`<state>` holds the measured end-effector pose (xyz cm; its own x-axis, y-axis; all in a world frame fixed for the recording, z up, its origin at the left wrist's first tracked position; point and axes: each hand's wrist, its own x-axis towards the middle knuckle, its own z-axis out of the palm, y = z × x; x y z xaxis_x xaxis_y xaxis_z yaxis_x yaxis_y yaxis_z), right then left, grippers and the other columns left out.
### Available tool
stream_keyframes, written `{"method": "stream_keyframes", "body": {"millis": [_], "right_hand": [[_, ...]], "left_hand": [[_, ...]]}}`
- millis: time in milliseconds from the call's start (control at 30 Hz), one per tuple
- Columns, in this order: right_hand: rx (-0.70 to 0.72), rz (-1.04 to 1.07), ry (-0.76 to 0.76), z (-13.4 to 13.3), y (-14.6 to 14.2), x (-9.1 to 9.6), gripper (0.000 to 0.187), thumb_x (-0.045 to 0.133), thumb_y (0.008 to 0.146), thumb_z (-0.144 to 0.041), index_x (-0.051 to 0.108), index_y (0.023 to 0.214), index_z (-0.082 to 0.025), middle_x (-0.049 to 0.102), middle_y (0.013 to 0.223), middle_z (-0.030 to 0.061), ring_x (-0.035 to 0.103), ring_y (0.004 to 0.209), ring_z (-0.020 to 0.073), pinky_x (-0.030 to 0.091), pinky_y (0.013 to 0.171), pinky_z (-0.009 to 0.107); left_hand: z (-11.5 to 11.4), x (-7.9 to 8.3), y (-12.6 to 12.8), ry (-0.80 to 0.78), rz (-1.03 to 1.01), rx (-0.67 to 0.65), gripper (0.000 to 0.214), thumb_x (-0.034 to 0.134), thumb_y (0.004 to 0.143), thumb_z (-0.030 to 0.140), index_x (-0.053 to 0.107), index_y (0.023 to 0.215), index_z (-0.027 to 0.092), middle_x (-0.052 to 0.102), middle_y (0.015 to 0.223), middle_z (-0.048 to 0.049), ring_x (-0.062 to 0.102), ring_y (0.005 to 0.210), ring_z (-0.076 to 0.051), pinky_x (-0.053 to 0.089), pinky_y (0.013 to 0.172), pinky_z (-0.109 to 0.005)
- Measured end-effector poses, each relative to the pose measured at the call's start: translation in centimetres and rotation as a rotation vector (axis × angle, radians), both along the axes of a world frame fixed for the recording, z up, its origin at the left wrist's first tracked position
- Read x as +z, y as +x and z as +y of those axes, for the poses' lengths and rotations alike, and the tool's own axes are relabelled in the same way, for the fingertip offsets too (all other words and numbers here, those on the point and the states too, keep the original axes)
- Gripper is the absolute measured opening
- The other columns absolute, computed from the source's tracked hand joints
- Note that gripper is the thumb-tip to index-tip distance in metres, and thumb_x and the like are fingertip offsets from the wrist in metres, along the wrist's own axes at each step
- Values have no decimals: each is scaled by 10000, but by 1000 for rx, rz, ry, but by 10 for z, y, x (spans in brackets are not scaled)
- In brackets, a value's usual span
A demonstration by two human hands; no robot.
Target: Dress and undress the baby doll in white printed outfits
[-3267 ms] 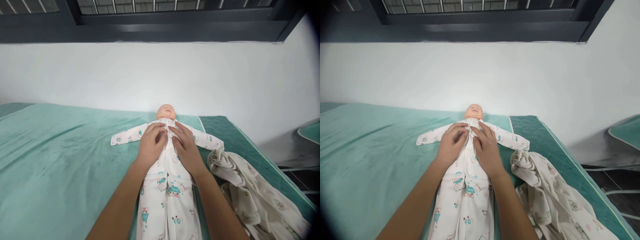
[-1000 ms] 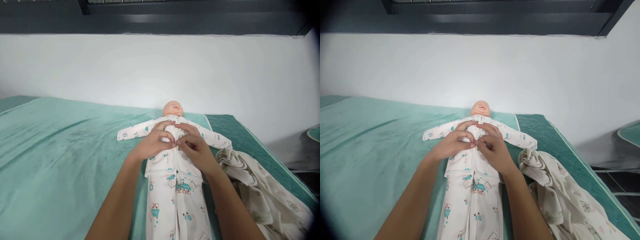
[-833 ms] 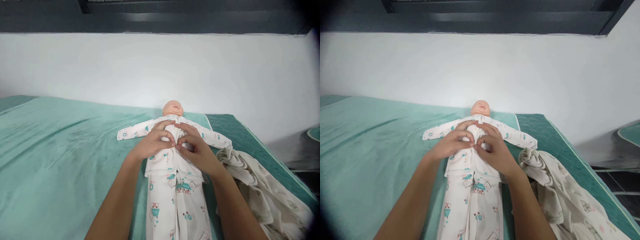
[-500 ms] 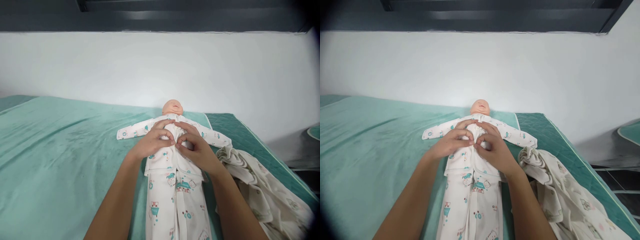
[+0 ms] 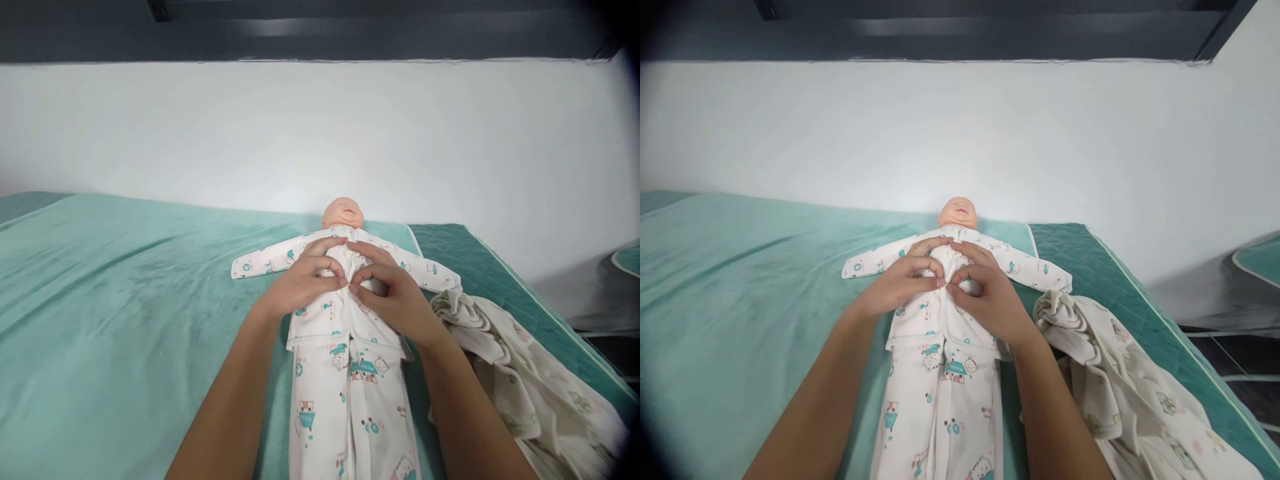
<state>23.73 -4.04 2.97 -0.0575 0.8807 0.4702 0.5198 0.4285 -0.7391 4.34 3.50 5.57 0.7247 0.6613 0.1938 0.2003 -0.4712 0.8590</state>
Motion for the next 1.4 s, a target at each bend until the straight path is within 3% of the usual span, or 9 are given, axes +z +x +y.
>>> {"method": "stream_keyframes", "body": {"millis": [300,567,733,900,1233,1400], "right_hand": [[-10,-22,31,-3,1,2,57,657,843,-226,676,808,-268,517,1455,-3,437,1383,243,335,1154,452],[11,8,50,-1,0,0,67,668,848,-232,652,788,-258,536,1430,14,416,1396,235,329,1155,452],[27,60,11,-1,1,0,84,663,856,-239,646,775,-257,539,1431,14,416,1396,239,329,1147,472],[36,98,-12,-3,1,2,98,671,853,-256,661,756,-264,541,1435,4,411,1398,245,327,1153,483],[52,53,-27,-1,3,2,121,635,901,-334,731,838,-297,539,1444,-11,352,1434,245,303,1173,485],[20,56,-36,-1,-1,2,136,666,880,-381,729,800,-292,551,1430,-16,360,1425,241,293,1179,476]], "left_hand": [[1,0,1,24,29,4,100,614,847,290,691,799,246,354,1563,53,238,1484,-263,244,1201,-479],[2,0,0,25,28,-15,89,644,847,309,703,806,255,359,1558,53,251,1479,-251,228,1208,-480],[3,1,-1,31,18,-34,119,626,870,318,721,841,252,352,1568,31,230,1492,-263,263,1193,-478],[1,2,-3,-8,11,-62,92,647,857,306,724,848,257,317,1583,29,202,1501,-284,419,1086,-438],[0,-2,0,34,22,-30,154,702,820,409,701,885,269,294,1591,35,195,1496,-281,403,1096,-445],[-2,0,1,51,41,-17,119,705,821,371,687,878,268,306,1581,38,209,1490,-278,415,1081,-459]]}}
